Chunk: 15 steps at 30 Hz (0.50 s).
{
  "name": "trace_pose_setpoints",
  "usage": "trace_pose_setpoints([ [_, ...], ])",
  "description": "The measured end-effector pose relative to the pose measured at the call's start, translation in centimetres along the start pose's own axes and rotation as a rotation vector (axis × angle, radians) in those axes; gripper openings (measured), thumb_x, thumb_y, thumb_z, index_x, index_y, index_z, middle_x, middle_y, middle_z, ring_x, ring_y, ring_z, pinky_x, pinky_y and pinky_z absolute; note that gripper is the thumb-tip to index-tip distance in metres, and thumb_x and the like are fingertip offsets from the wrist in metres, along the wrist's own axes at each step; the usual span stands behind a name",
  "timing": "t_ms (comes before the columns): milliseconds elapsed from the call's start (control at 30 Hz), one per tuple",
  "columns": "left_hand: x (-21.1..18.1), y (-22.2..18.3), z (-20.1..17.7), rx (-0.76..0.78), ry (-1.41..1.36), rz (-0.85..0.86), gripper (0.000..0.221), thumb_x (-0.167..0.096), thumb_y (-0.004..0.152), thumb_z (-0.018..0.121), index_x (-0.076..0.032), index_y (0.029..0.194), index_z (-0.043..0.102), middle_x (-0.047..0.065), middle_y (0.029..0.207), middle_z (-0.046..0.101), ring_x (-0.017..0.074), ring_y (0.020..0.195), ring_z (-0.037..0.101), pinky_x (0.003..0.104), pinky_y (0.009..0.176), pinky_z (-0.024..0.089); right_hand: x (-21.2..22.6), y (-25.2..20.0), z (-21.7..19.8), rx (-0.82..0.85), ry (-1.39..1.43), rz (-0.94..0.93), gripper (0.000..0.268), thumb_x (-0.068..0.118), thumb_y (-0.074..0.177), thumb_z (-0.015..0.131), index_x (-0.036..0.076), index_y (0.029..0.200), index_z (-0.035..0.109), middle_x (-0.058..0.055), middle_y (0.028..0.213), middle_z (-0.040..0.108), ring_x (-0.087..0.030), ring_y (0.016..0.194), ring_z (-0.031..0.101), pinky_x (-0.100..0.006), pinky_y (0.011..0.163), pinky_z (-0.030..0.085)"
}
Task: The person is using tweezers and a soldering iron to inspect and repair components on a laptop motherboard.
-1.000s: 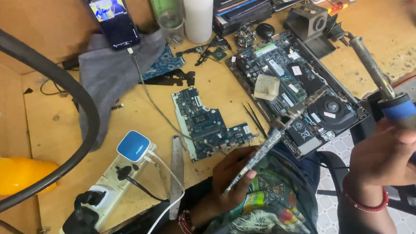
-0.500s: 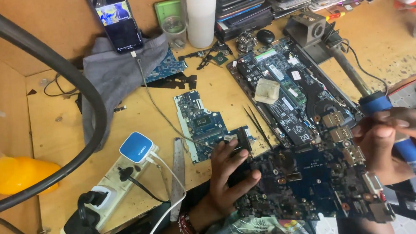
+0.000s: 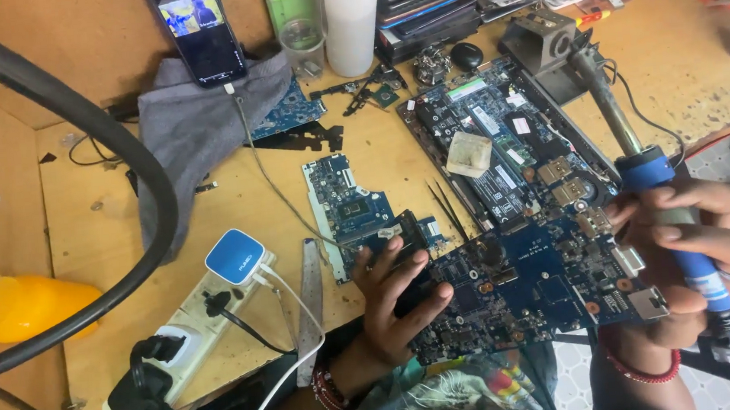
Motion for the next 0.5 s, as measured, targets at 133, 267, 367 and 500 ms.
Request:
trace_pose_setpoints([
  [133, 0.4, -0.3, 0.0, -0.015, 0.03, -0.015, 0.042, -0.012, 0.095, 0.085, -0.023, 0.13, 0.065, 0.009, 0.143, 0.057, 0.0355, 0.144, 0.046, 0.056, 0.126, 0.021, 1.6, 0.5, 1.7, -0.201, -0.033, 0.082, 0.059, 0.07, 0.106, 0.052, 0.011, 0.109, 0.049, -0.016, 0.119, 0.047, -0.025, 0.096, 0.062, -0.032, 0.08, 0.062],
  [267, -0.3, 0.8, -0.4, -0.037, 0.049, -0.067, 0.035, -0.014, 0.094, 0.084, -0.025, 0.124, 0.07, 0.01, 0.14, 0.058, 0.0367, 0.145, 0.043, 0.057, 0.126, 0.023, 1.1, 0.2, 1.1, -0.225, -0.131, 0.013, 0.025, 0.036, 0.105, 0.048, 0.012, 0.097, 0.046, -0.021, 0.109, 0.053, -0.025, 0.103, 0.06, -0.035, 0.085, 0.06],
  [367, -0.1, 0.4, -0.1, -0.039, 0.052, -0.088, 0.033, -0.018, 0.095, 0.082, -0.027, 0.125, 0.069, 0.008, 0.145, 0.054, 0.0352, 0.148, 0.039, 0.058, 0.128, 0.02, 0.5, 0.0, 0.8, -0.345, -0.036, 0.056, 0.031, 0.037, 0.089, 0.074, 0.015, 0.093, 0.053, -0.013, 0.103, 0.056, -0.018, 0.099, 0.062, -0.024, 0.078, 0.055],
  [500, 0.3, -0.3, 0.2, -0.048, 0.064, -0.102, 0.031, -0.021, 0.094, 0.083, -0.028, 0.122, 0.071, 0.009, 0.143, 0.056, 0.0342, 0.148, 0.039, 0.056, 0.127, 0.019, 0.3, 0.7, 1.3, -0.354, 0.012, 0.059, 0.027, 0.026, 0.09, 0.075, 0.015, 0.092, 0.051, -0.012, 0.104, 0.058, -0.016, 0.097, 0.062, -0.025, 0.078, 0.057],
])
Point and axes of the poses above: each hand's wrist, its own y-axis towards the middle knuckle, its own z-axis out of the palm, x = y × z, the point moved 7 cm from there along y, towards the middle knuckle
